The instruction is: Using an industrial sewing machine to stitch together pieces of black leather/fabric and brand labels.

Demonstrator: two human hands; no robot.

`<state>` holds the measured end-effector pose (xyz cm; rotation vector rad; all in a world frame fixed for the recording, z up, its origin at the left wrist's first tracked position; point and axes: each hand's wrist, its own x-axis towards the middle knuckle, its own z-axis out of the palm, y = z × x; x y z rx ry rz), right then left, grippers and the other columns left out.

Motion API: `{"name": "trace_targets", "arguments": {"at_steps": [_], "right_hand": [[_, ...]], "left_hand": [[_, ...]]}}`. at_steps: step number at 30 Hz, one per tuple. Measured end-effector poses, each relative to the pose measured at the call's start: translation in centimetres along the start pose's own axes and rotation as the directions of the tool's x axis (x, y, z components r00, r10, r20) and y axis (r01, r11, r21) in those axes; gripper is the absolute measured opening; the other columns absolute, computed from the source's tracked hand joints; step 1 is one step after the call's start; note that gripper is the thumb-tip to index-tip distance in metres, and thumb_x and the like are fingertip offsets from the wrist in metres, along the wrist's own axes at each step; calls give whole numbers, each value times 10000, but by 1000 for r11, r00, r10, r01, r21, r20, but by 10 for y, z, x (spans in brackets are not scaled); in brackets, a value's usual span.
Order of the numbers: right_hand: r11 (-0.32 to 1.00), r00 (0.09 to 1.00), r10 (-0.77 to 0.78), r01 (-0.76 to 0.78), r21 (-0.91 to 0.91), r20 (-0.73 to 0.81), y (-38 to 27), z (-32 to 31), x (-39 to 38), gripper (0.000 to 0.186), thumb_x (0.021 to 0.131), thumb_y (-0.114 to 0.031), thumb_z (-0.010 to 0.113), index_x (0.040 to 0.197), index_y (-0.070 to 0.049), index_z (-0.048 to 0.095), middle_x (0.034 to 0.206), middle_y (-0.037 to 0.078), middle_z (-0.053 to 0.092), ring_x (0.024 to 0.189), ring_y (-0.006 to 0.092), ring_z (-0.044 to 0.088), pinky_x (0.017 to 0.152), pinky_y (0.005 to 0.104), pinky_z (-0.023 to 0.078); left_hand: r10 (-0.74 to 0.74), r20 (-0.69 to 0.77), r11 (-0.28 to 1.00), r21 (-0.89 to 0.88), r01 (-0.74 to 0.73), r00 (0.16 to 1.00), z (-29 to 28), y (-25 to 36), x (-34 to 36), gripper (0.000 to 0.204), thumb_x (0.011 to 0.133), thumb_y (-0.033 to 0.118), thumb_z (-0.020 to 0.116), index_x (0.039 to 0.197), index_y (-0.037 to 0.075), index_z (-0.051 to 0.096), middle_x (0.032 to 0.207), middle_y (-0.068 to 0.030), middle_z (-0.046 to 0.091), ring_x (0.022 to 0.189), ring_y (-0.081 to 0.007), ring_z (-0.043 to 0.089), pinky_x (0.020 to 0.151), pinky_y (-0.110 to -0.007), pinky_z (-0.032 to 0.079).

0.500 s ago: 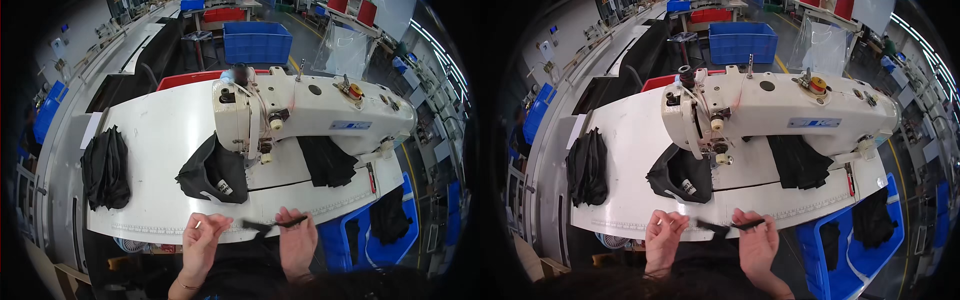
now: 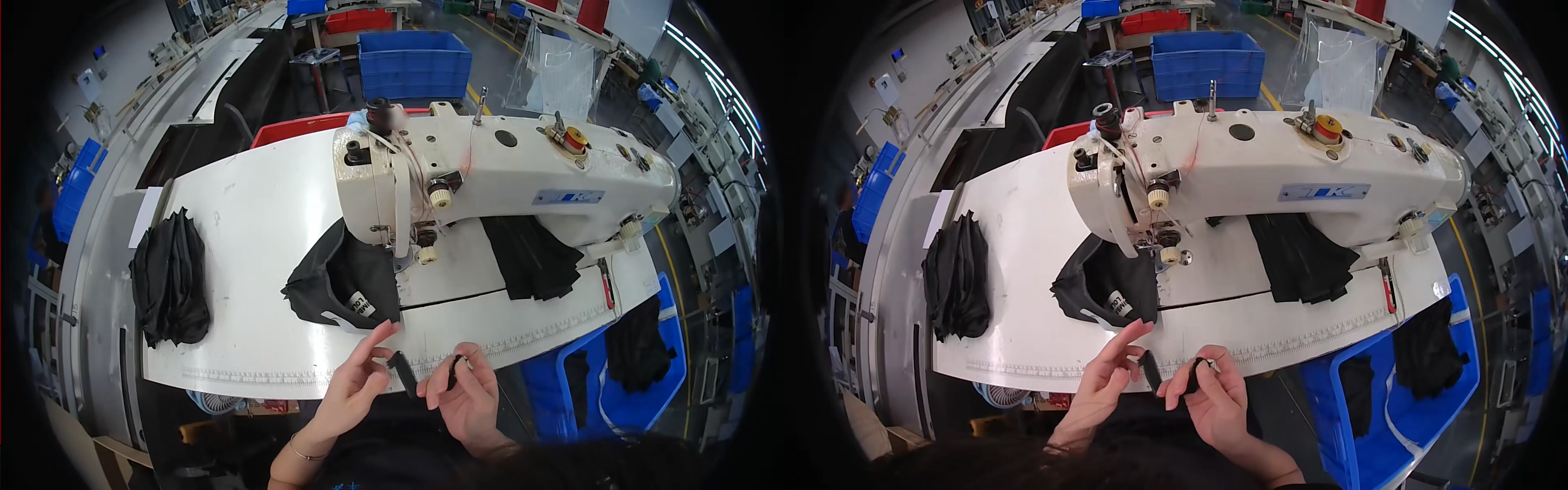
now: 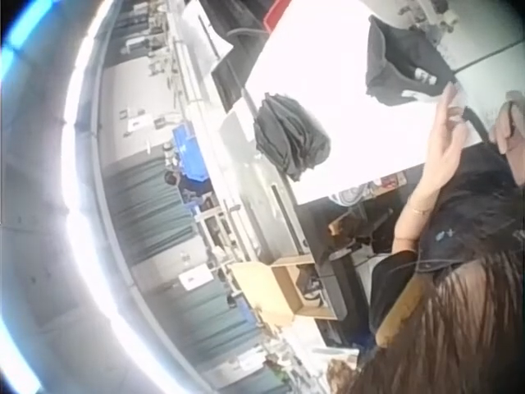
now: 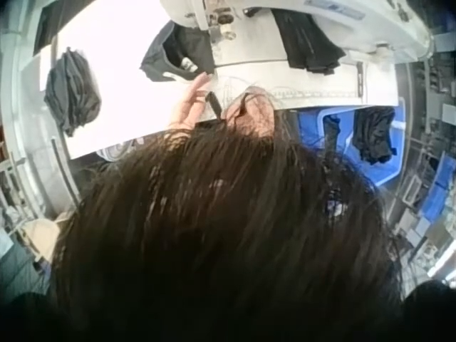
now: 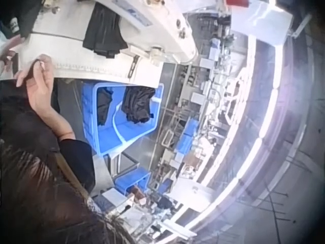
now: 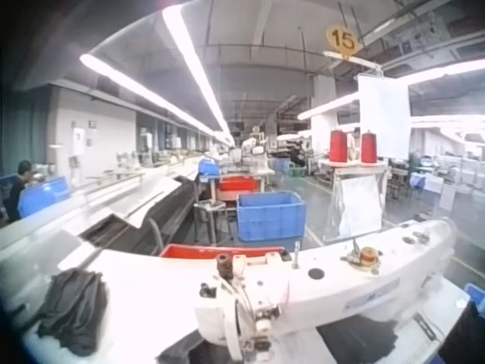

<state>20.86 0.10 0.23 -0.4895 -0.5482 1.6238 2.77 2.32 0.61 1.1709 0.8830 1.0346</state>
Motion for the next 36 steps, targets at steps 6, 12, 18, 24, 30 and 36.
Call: {"name": "trace_targets", "arguments": {"at_steps": [6,12,18,24,30,36], "right_hand": [[995,1000,-13,11,-101,-17,0,3,-2,214,1020,-120,363,1170,-20,479,739,117,546,672,249,586,834,452,491],[971,941,-138,190,144,-309,-7,-10,-2,178,1030,-140,397,1072,2,496,680,9,421,604,114,446,718,312,473],[829,711,-470,560,17,-523,-91,-73,-16,177,1009,-108,372,1004,5,508,653,-24,279,562,64,257,518,229,250],[587,983,103,63,-807,151,-90,-59,-35,194,896,-190,581,835,-15,637,838,59,541,796,204,470,769,313,371],[514,849,352,177,-840,395,-44,9,-18,438,811,-128,754,1211,-20,614,1274,96,593,1141,270,553,1003,371,425],[650,746,644,-416,-636,169,-36,6,3,239,922,-50,620,1149,23,607,978,145,678,849,182,677,822,286,527]], "left_hand": [[-158,-70,984,-97,151,985,-2,-9,0,255,907,-4,590,1158,-4,634,979,-55,656,698,-76,532,658,-217,442],[217,-455,956,-80,-282,864,-11,-23,-16,53,933,23,579,940,-10,619,885,-40,607,733,-75,515,669,-205,417],[99,-884,907,-108,-407,456,-125,-10,-78,93,993,91,493,929,58,553,843,-18,536,742,-105,486,697,-231,389],[407,-447,734,-359,-577,796,-116,29,-97,139,821,117,713,799,58,589,749,-13,478,641,-146,438,603,-272,339],[106,357,855,443,-268,928,-21,65,-37,167,748,74,784,907,84,734,910,-22,540,899,-179,516,799,-297,400],[34,415,999,-6,-35,909,-21,46,15,191,871,85,654,1053,63,706,979,-67,554,977,-212,530,890,-323,420]]}}
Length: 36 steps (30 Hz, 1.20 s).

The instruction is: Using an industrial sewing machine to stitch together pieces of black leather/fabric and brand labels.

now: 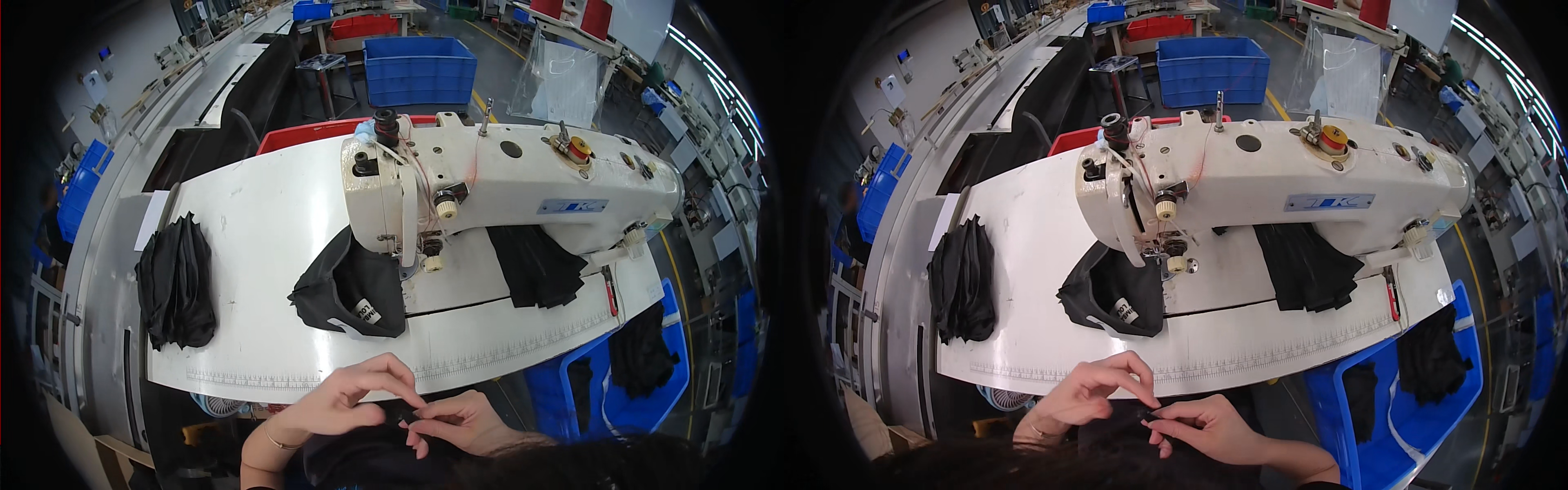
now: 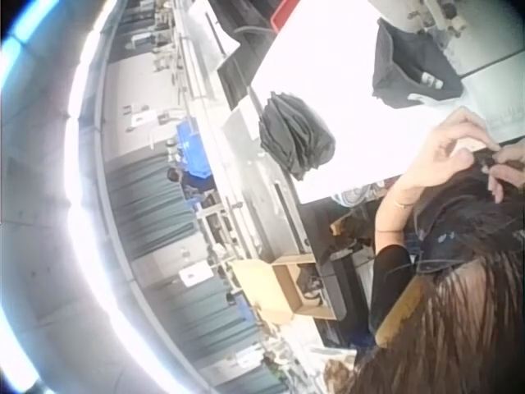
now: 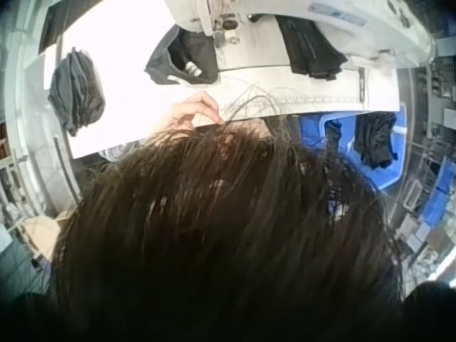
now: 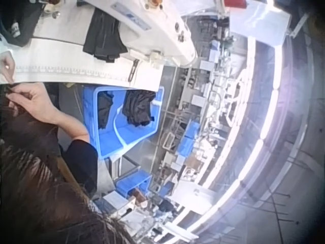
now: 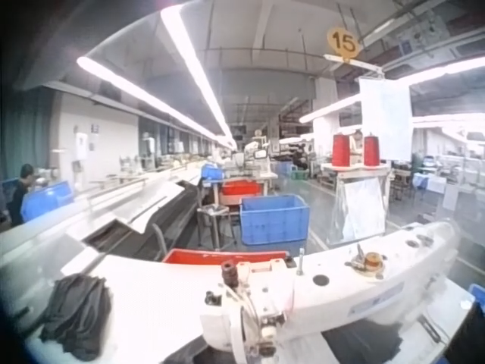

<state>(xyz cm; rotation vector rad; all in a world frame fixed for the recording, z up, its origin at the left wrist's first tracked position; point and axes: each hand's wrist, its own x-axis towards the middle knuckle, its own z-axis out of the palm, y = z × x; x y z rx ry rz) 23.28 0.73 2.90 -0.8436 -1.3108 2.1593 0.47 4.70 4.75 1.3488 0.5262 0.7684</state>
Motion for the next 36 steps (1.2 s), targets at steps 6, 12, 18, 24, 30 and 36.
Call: {"name": "trace_targets", "arguments": {"at_steps": [6,12,18,24,30,36], "right_hand": [[983,959,-156,175,62,-238,3,-14,13,249,961,-11,536,1208,19,548,915,175,680,739,182,689,691,258,545],[390,848,-506,387,-836,157,-11,-58,50,390,843,7,593,1232,25,579,990,161,643,872,250,653,792,336,545],[-530,631,-595,157,-833,497,-15,-115,113,369,719,-127,614,1048,38,649,922,150,649,889,253,636,922,409,491],[-321,742,-533,268,-908,407,-1,-128,133,87,549,-172,634,517,-113,579,654,-17,504,714,156,544,503,333,438],[-420,740,-524,208,-883,423,13,-129,118,97,718,-154,633,677,-67,645,569,11,524,497,157,568,365,321,419],[-333,833,-425,221,-917,355,29,-125,116,142,807,-143,604,762,-14,642,603,53,569,443,169,558,338,333,412]], "left_hand": [[214,67,-169,985,-31,975,-1,-20,40,321,775,63,594,1049,-101,628,978,-136,560,911,-242,554,809,-344,463],[155,41,-526,849,47,987,-20,-31,41,379,700,64,583,1015,-148,602,849,-142,555,837,-249,548,746,-314,469],[138,-95,140,987,75,986,-62,-14,79,264,755,153,677,936,-38,656,809,-130,624,706,-246,598,603,-306,483],[56,-248,272,936,224,967,-82,10,88,278,715,91,726,972,8,662,864,-107,644,721,-255,625,632,-388,503],[250,117,-166,983,-77,961,-66,-47,69,324,674,100,633,990,36,664,941,-93,629,847,-238,623,694,-371,504],[-49,-184,493,850,183,982,-94,-65,64,330,793,105,656,1117,46,640,1008,-157,644,899,-341,628,779,-422,509]]}}
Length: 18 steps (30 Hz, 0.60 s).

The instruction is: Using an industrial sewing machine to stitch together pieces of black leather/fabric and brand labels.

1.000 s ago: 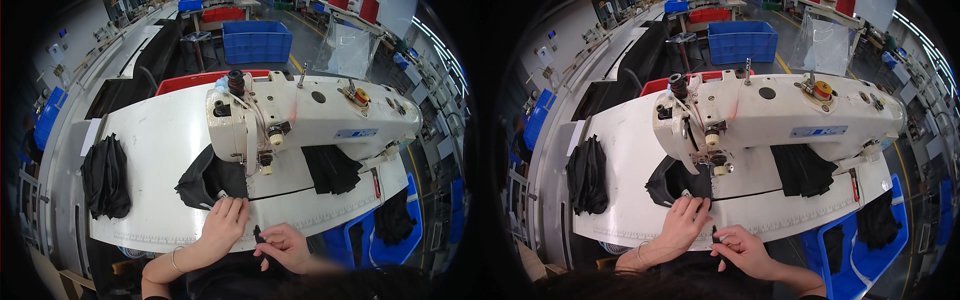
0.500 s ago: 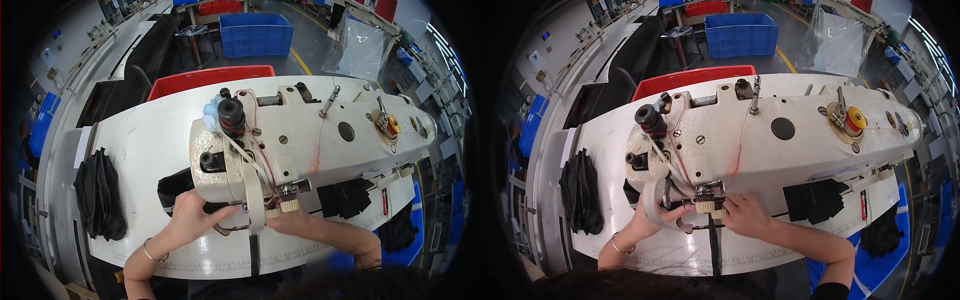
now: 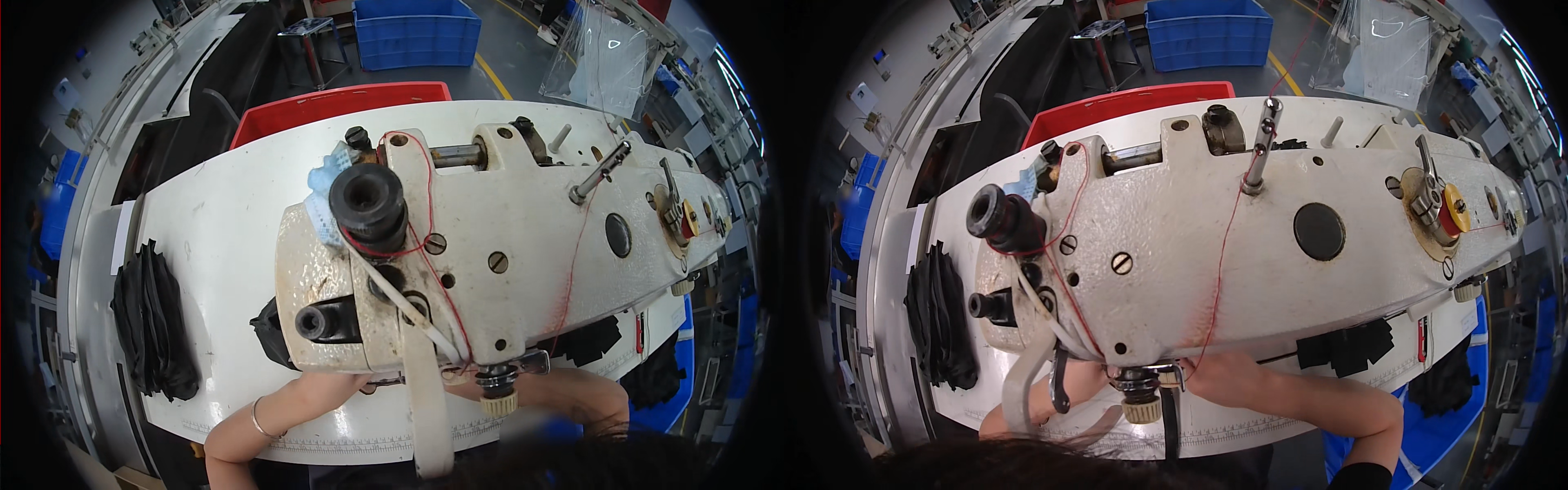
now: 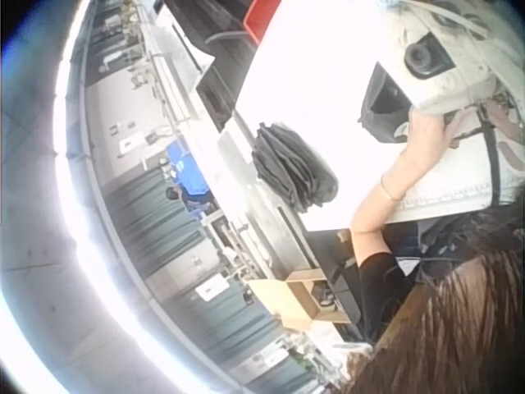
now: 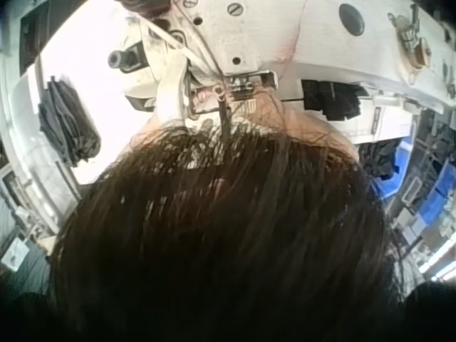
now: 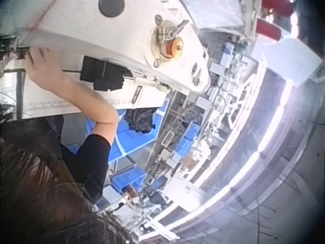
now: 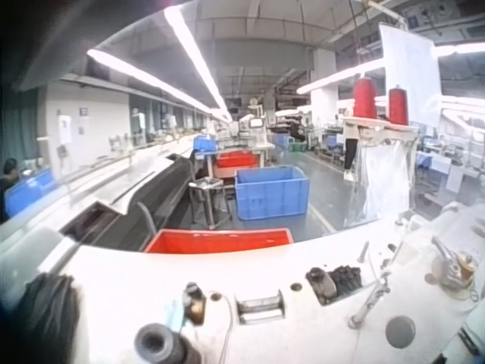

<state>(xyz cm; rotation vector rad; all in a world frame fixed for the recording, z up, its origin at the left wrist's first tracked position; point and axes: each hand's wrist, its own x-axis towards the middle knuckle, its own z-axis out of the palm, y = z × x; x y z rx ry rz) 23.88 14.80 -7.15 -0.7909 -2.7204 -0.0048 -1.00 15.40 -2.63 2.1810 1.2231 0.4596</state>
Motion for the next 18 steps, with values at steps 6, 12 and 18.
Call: {"name": "trace_targets", "arguments": {"at_steps": [6,12,18], "right_hand": [[987,970,-138,151,48,-201,2,0,6,96,715,-130,631,762,-50,604,724,46,557,573,176,573,396,314,447],[973,982,-95,125,192,-160,-6,-6,14,140,759,-178,666,760,-70,577,694,42,537,626,183,579,427,324,463],[930,971,30,60,362,-238,-9,1,13,170,791,-189,675,793,-65,560,667,59,526,548,213,560,425,347,464]], "left_hand": [[58,-106,996,70,-51,993,-5,8,-1,325,789,63,648,1113,35,647,1053,-160,644,929,-341,628,799,-418,509],[154,-89,983,114,-143,984,-9,5,2,376,703,29,645,1079,12,658,1069,-175,643,974,-347,628,829,-424,509],[349,-43,903,281,-324,936,-3,5,-3,390,513,59,704,897,-12,692,920,-155,640,883,-334,629,783,-435,512]]}}
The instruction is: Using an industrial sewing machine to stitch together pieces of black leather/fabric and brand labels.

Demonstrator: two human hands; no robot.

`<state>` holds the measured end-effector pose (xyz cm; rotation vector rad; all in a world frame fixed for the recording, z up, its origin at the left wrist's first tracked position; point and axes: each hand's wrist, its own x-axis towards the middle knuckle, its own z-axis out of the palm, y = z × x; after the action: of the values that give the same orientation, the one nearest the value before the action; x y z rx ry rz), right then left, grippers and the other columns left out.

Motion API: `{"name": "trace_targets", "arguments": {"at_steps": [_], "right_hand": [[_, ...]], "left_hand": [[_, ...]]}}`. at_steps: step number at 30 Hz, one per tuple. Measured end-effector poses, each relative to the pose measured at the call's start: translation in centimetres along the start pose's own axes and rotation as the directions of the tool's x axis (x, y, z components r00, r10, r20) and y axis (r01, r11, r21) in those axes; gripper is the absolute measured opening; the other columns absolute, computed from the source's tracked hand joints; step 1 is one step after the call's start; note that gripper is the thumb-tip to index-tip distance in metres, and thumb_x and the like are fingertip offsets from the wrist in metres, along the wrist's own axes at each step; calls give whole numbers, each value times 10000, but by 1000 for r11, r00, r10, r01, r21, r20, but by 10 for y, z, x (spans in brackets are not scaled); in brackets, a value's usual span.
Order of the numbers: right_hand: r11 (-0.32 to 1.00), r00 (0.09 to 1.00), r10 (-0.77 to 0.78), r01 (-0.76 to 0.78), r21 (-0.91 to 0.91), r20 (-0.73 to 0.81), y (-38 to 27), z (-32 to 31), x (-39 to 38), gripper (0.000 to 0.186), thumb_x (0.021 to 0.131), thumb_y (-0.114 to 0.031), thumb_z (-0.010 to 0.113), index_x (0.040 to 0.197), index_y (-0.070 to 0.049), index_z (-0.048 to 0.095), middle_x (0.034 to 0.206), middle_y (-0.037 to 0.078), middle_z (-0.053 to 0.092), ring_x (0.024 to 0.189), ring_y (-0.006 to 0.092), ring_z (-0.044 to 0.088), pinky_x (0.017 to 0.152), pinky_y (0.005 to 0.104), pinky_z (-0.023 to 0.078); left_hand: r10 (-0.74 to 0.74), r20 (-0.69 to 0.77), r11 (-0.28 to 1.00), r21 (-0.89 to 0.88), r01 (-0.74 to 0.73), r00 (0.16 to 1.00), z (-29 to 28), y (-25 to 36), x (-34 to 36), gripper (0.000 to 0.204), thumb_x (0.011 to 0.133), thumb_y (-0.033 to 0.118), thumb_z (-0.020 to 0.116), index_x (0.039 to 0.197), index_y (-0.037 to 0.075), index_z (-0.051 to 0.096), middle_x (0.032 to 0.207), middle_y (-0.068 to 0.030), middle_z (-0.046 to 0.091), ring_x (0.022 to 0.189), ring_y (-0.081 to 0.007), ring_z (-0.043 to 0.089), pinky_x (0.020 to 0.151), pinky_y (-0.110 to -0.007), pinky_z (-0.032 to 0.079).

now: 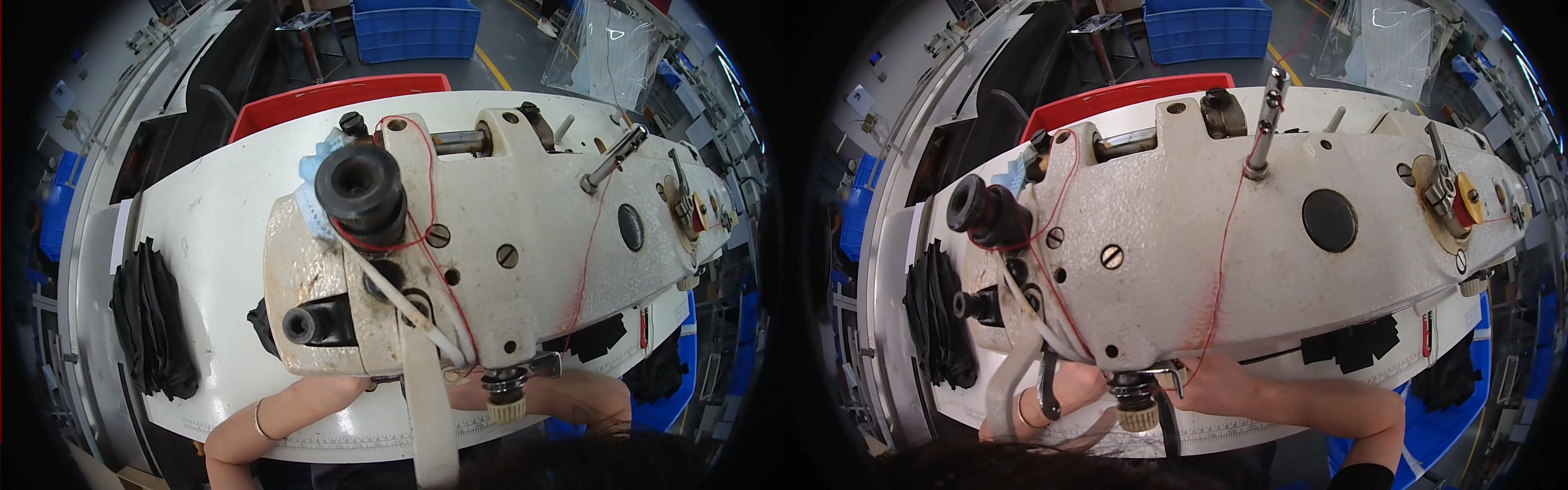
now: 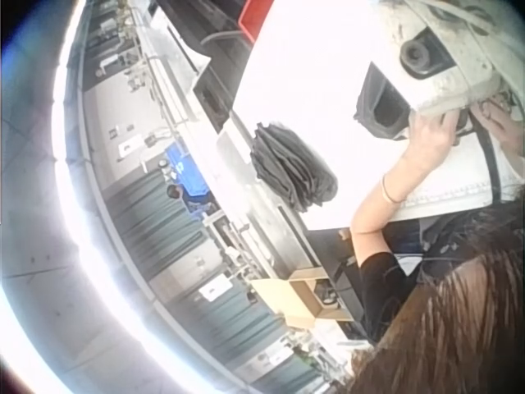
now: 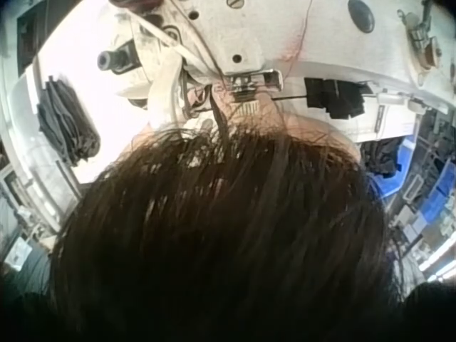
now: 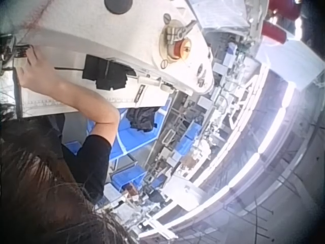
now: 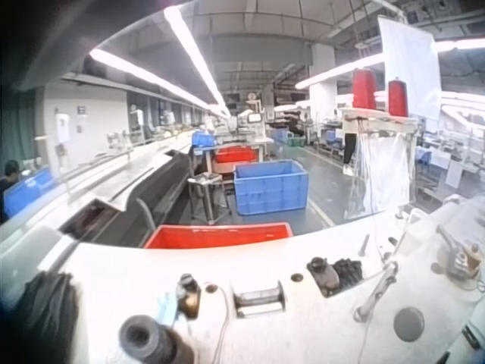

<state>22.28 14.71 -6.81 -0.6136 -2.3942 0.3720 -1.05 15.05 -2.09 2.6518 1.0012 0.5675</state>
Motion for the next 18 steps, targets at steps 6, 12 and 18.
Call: {"name": "trace_targets", "arguments": {"at_steps": [6,12,18], "right_hand": [[994,997,71,-72,79,20,-2,0,-3,150,788,-170,666,796,-71,554,667,57,522,533,220,554,434,351,466],[990,990,122,-127,67,66,-8,-9,1,111,786,-149,653,801,-87,562,694,52,526,565,217,564,450,348,472],[990,989,124,-128,53,82,-9,-9,2,81,776,-128,643,800,-92,574,725,42,524,608,206,568,455,340,473]], "left_hand": [[7,-6,1000,8,-7,1000,2,-2,-2,350,516,59,700,854,-35,685,907,-167,637,864,-342,627,769,-442,511],[-23,-3,1000,-6,23,1000,-1,2,1,332,532,46,694,849,-50,676,890,-177,633,838,-349,625,752,-438,513],[-115,18,990,-82,116,993,-5,6,6,371,558,16,680,922,-51,661,884,-184,632,828,-355,627,748,-444,513]]}}
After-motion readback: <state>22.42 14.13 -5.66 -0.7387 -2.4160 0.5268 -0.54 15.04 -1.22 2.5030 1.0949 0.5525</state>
